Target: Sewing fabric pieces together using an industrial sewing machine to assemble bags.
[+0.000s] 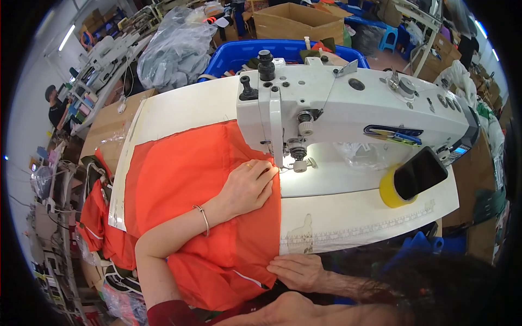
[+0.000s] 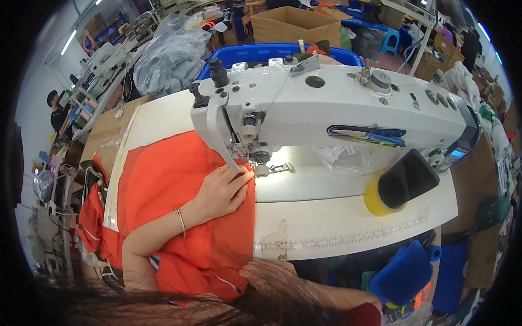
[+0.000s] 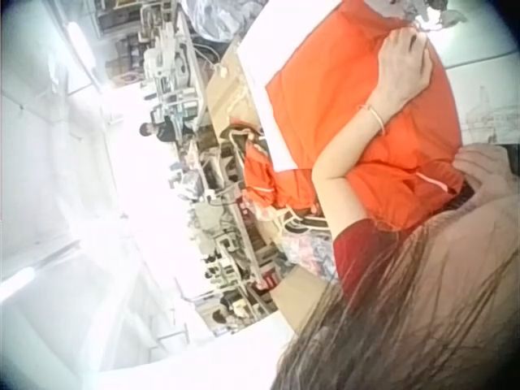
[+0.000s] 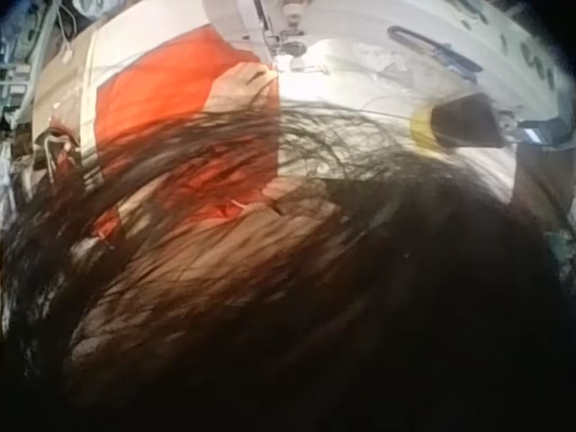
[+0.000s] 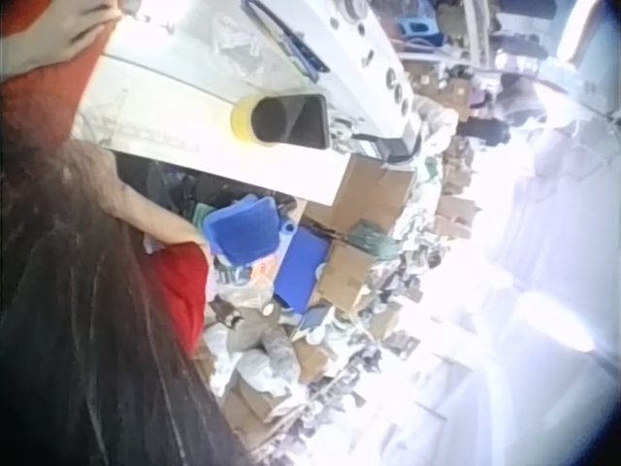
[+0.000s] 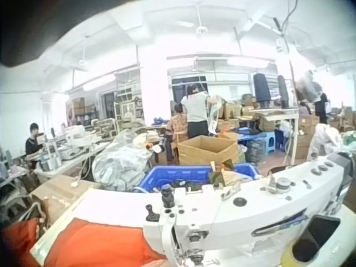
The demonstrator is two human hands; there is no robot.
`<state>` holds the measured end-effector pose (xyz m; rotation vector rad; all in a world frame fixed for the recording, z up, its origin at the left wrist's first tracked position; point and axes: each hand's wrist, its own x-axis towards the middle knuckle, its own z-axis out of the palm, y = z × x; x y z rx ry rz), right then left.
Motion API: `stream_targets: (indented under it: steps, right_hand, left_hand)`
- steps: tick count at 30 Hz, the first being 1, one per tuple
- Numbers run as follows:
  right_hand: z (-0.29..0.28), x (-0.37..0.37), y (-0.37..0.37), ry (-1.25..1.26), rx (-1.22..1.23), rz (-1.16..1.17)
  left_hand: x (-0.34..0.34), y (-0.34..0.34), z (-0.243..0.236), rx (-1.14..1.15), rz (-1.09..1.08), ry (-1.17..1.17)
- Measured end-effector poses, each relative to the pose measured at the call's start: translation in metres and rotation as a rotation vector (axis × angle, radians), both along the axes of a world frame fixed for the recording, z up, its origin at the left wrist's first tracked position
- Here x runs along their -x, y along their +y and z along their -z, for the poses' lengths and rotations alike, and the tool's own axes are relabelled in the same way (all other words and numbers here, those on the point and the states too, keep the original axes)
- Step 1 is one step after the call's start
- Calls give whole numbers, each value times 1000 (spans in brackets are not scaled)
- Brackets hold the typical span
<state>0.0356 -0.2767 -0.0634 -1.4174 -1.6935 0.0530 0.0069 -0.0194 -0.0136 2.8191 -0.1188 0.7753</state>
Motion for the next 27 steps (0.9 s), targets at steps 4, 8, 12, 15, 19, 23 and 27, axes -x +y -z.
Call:
stream_targets:
  steps: [4,8,12,15,19,23,27]
  right_hand:
    - [-18,-9,4,-142,23,-48]
    - [-18,-11,3,-79,66,-113]
    - [-24,-12,7,-140,59,-22]
    - [-30,-13,7,-178,68,-9]
    - [-35,-12,8,-170,116,-27]
    - [-23,-12,7,-146,38,3]
    - [-14,-12,2,-176,40,43]
  left_hand:
    - [-3,0,-3,-57,-8,16]
    - [-6,0,-3,-77,-13,21]
    - [-6,2,-4,-87,-12,16]
    - [-6,3,-3,-90,-14,25]
    - [0,11,0,-2,-1,29]
    - [-2,13,2,43,18,20]
    - [-7,13,1,12,23,-3]
